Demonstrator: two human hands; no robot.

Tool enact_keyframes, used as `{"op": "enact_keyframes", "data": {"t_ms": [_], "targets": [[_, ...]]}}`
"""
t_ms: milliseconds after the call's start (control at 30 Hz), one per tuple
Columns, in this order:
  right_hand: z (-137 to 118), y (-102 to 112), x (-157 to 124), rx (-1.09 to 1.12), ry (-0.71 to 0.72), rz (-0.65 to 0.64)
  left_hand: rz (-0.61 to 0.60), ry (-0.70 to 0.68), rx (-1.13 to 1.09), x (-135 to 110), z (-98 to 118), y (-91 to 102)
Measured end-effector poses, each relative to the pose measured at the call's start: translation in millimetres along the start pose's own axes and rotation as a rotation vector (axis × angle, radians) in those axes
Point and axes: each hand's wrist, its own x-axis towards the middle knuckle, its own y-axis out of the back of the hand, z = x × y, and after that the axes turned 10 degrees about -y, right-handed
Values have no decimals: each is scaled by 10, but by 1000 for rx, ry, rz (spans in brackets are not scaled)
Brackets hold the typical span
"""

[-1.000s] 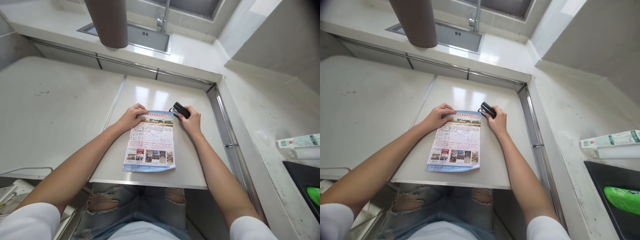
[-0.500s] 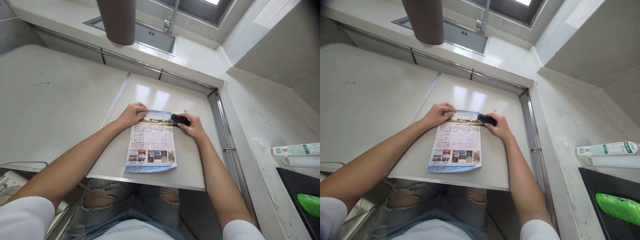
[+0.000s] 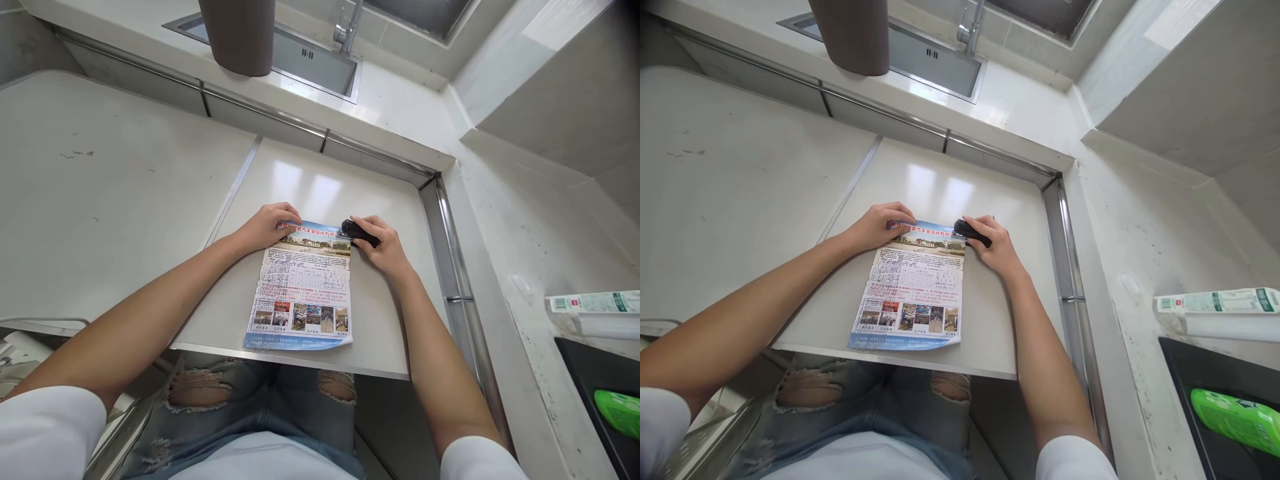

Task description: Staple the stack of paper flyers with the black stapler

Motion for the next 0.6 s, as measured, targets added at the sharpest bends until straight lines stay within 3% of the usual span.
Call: {"op": "enact_keyframes", "data": {"t_ms": [400, 600], "targets": [[-49, -3, 6, -152, -39, -56, 18, -11, -15, -10, -24, -10], [-221, 11, 21, -309, -167, -131, 26, -12, -21, -17, -24, -16]]}}
